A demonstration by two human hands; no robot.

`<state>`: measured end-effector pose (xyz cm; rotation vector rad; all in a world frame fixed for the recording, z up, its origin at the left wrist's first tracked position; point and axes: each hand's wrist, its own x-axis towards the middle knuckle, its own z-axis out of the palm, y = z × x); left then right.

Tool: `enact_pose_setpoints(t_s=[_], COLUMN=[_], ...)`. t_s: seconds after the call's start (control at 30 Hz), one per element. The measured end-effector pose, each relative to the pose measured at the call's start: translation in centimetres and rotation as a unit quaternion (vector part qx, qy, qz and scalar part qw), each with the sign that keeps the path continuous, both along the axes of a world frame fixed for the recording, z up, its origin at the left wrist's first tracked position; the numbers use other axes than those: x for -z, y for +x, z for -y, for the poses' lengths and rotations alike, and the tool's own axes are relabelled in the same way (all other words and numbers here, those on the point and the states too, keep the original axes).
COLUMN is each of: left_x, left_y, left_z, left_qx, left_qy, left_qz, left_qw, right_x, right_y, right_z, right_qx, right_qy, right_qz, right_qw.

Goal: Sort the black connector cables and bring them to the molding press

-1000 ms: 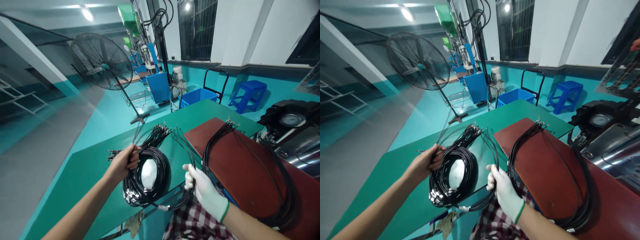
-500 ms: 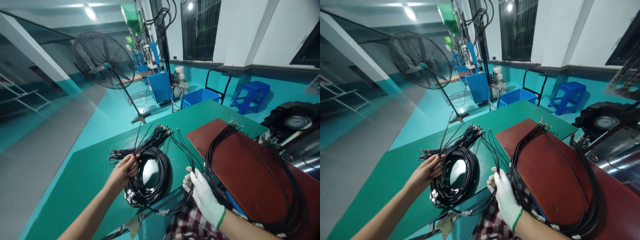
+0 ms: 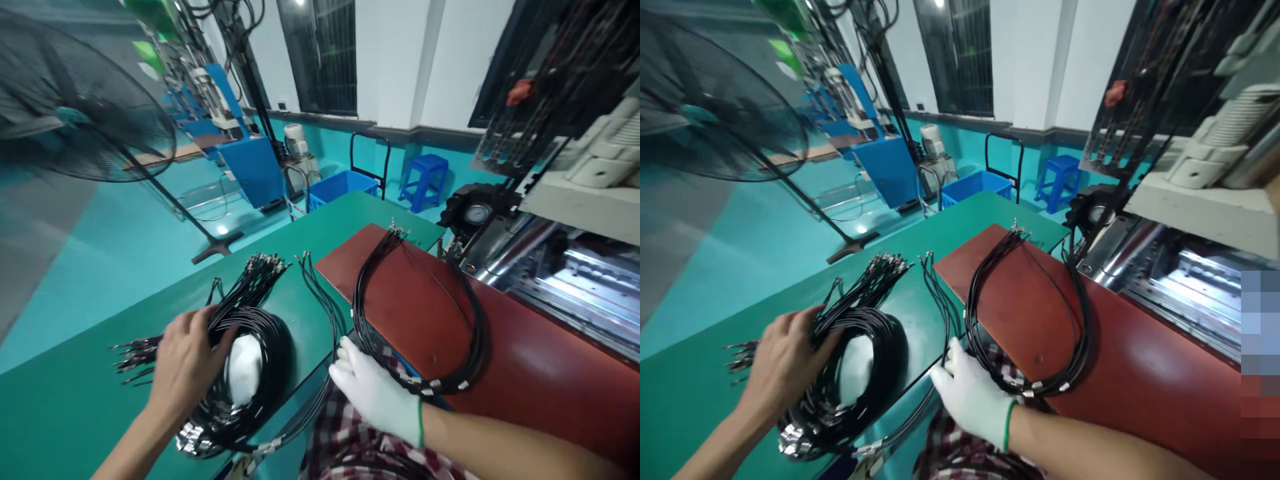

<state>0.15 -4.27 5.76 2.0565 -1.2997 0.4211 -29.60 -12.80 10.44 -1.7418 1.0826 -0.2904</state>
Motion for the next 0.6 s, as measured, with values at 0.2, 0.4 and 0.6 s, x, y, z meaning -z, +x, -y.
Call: enact_pose_setpoints(t_s=[0.2,0.4,0.6], left_x=[-3.9,-3.5,-7.5], left_y=[-14.9,-22.5,-20.5], left_z=[3.6,7.4,7.7], left_qx=[0.480,0.606,0.645], left_qy=[-0.003,0.080,0.120], left_qz=[0.032,0.021,-0.229], left_qw=[0.877,0.791,0.719], right_x=[-5.0,-3.3,-2.9], right_y=[-5.6,-10.2,-12.8], right_z=[-4.1,-4.4,-3.1], right_qx=[-0.141,-0.035,0.092], right_qy=[-0.076,-0.032,0.107], right_qz=[-0.167,-0.182,0.162], right_qw=[0.973,0.982,0.977])
